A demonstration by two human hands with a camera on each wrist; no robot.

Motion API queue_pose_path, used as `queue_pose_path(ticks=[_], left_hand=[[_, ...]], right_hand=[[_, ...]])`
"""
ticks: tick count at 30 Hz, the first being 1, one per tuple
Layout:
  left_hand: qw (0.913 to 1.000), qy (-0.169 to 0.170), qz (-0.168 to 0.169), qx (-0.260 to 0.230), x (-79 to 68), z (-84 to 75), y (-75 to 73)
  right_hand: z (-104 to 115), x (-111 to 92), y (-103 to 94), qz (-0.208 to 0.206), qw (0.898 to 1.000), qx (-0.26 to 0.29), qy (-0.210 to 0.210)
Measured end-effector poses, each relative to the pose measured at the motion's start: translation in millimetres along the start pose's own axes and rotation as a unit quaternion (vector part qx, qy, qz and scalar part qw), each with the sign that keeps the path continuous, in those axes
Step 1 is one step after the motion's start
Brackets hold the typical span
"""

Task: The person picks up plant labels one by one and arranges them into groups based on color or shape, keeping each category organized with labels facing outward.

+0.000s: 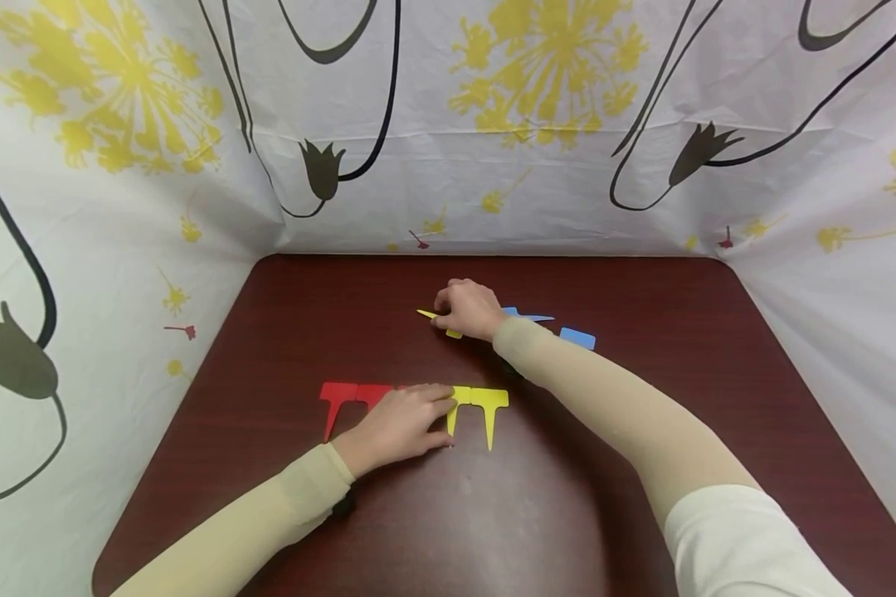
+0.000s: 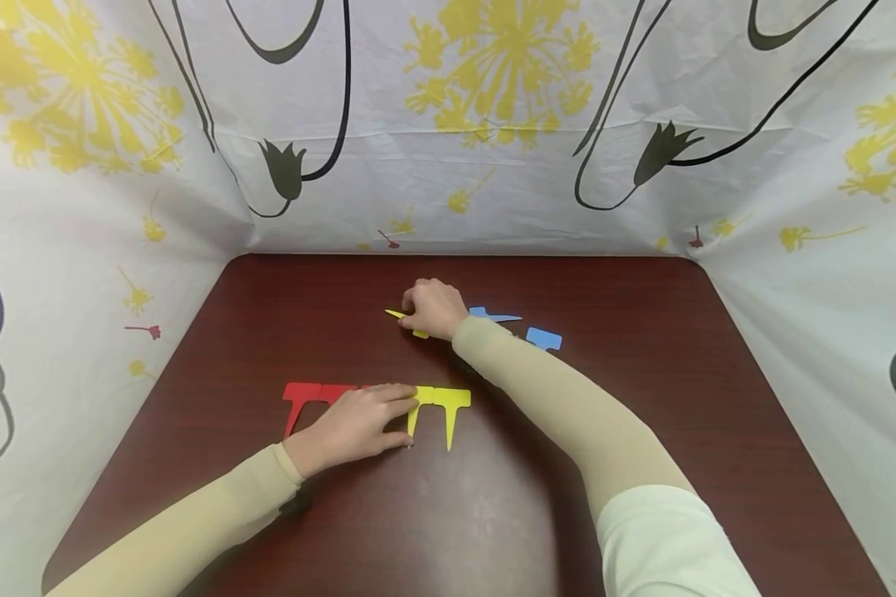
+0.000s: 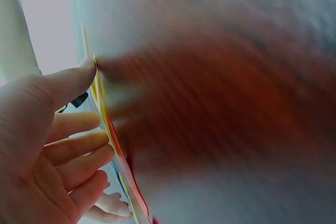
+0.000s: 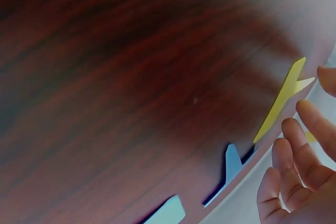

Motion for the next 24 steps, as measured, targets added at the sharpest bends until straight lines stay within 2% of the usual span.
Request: queue_pose_path(ticks=[8, 16, 24], left_hand=[[0.9997, 0.007, -0.025, -0.007, -2.1, 1.1, 0.4], [0.9999, 0.005, -0.013, 0.003, -1.5, 2.0, 3.5], [0.9999, 0.002, -0.011, 0.001, -2.3, 2.2, 2.6]], right_hand=[[4.2, 1.9, 4.2, 0.006, 0.999, -0.043, -0.01], [2.4, 8.2, 4.5, 0.021, 0.999, -0.037, -0.017], [-1.5, 7.4, -0.3, 0.021, 0.997, -0.023, -0.069]])
Point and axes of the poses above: each hand's wrist, its own x-axis towards the middle knuckle, its own y-axis out of the palm, z = x × y, the point moved 1 cm from there along x, towards the middle knuckle, and after that the axes turned 4 degrees about y, right-handed, at the moved point
